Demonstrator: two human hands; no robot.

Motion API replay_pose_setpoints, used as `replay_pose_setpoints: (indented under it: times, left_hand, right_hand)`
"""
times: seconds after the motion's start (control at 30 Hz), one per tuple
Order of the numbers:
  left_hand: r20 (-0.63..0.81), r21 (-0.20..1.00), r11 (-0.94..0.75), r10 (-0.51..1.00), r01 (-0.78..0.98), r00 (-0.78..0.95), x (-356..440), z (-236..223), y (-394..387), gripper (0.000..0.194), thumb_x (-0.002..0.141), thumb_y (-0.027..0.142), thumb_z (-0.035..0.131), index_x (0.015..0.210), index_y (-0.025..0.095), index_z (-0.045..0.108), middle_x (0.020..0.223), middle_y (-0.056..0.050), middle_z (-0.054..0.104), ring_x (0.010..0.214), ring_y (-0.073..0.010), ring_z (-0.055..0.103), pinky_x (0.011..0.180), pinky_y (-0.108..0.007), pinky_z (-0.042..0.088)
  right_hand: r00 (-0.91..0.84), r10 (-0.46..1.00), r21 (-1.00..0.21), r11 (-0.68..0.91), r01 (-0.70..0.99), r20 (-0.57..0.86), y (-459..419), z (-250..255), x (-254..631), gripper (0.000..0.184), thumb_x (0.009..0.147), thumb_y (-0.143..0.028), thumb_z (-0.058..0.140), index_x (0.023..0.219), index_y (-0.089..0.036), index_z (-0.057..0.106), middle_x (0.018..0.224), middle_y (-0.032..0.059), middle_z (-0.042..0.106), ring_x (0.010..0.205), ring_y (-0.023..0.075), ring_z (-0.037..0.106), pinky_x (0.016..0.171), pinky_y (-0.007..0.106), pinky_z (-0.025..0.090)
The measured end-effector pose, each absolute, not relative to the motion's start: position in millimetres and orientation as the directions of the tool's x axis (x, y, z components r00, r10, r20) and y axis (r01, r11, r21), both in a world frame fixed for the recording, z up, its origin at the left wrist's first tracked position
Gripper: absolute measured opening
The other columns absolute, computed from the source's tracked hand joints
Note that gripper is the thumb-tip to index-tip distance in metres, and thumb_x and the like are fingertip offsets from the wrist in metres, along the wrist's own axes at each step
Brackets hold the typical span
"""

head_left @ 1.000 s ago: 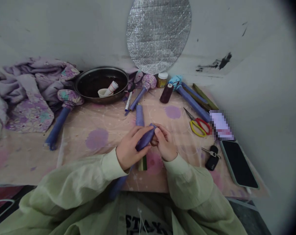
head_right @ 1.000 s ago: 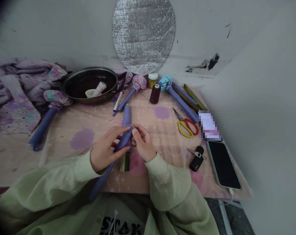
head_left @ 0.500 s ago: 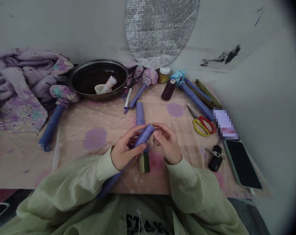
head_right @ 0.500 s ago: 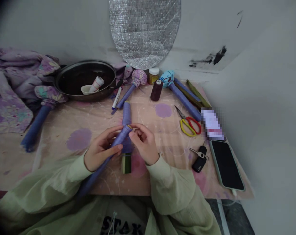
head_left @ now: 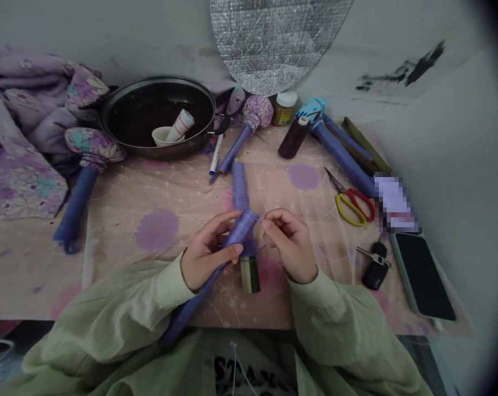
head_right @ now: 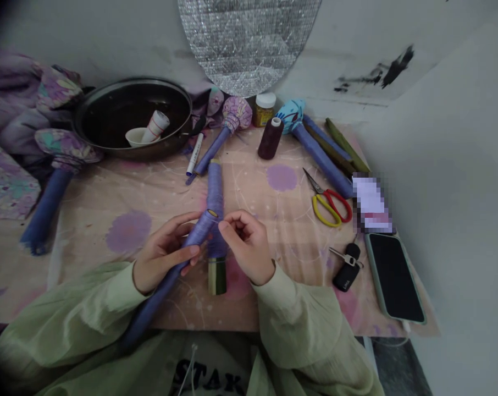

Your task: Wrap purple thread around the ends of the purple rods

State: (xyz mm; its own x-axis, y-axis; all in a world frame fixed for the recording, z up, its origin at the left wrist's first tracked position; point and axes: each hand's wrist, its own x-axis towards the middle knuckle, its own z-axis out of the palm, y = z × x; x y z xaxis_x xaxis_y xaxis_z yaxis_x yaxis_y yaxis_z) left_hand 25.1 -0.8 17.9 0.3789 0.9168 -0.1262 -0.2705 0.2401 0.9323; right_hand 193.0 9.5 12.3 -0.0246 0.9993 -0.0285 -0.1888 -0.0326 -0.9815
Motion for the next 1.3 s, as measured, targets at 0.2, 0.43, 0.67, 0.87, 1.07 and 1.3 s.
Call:
replay_pose_setpoints:
  times: [0.2,0.43,0.67,0.87,1.07,1.3]
  left_hand:
    - [-0.123,0.92,0.249,0.916,-0.302,0.381,23.2,16.5,-0.6,0.05,0.076,0.018,0.068,0.122,0.026,0.049,0.092,-0.001,0.055,0.054,-0.0059,0.056,0.036,-0.013,0.044]
    - [-0.123,0.829,0.358,0.866,-0.429,0.485,21.3,15.5,0.6,0.049,0.077,0.013,0.065,0.122,0.024,0.049,0.093,-0.005,0.063,0.053,-0.0073,0.057,0.035,-0.013,0.043]
    - [-0.175,0.673,0.551,0.767,-0.494,0.617,18.3,18.1,6.9,0.041,0.08,0.013,0.058,0.119,0.023,0.051,0.093,-0.004,0.063,0.052,-0.0072,0.056,0.034,-0.013,0.041]
    - [-0.166,0.6,0.642,0.683,-0.477,0.711,12.5,17.7,14.1,0.032,0.081,0.019,0.056,0.113,0.022,0.054,0.093,-0.003,0.062,0.05,-0.0056,0.053,0.032,-0.012,0.04]
    - [-0.141,0.645,0.616,0.677,-0.451,0.723,13.5,20.9,13.7,0.027,0.083,0.025,0.054,0.109,0.019,0.057,0.091,-0.003,0.06,0.045,-0.0033,0.048,0.03,-0.011,0.035]
    - [-0.117,0.666,0.645,0.587,-0.375,0.801,10.3,25.5,16.9,0.023,0.088,0.031,0.047,0.105,0.022,0.06,0.066,0.0,0.061,0.034,-0.0032,0.038,0.026,-0.011,0.024]
  right_hand:
    - [-0.05,0.998,-0.976,-0.058,-0.208,-0.049,9.1,13.1,192.7,0.015,0.079,-0.029,0.064,0.072,-0.017,0.057,0.053,-0.0077,0.038,0.046,0.0042,0.031,0.044,0.021,0.023]
    - [-0.076,0.997,-0.977,-0.042,-0.208,-0.027,8.2,12.6,194.0,0.013,0.08,-0.028,0.064,0.074,-0.018,0.059,0.053,-0.0075,0.04,0.046,0.0041,0.031,0.044,0.021,0.023]
    - [-0.091,0.996,-0.981,-0.037,-0.193,-0.02,9.2,14.1,193.4,0.012,0.079,-0.028,0.064,0.076,-0.018,0.059,0.053,-0.0068,0.043,0.047,0.0051,0.035,0.044,0.021,0.026]
    - [-0.111,0.992,-0.972,-0.076,-0.224,-0.052,9.6,15.1,192.1,0.016,0.078,-0.031,0.064,0.075,-0.018,0.058,0.053,-0.0066,0.044,0.046,0.0049,0.035,0.043,0.021,0.026]
    - [-0.157,0.985,-0.957,-0.115,-0.265,-0.075,8.2,16.0,191.3,0.021,0.078,-0.036,0.066,0.073,-0.017,0.057,0.053,-0.0066,0.046,0.044,0.0041,0.036,0.041,0.02,0.027]
    - [-0.176,0.982,-0.958,-0.119,-0.26,-0.074,7.3,16.5,190.8,0.026,0.079,-0.041,0.064,0.074,-0.018,0.055,0.052,-0.0072,0.043,0.043,0.004,0.034,0.041,0.02,0.025]
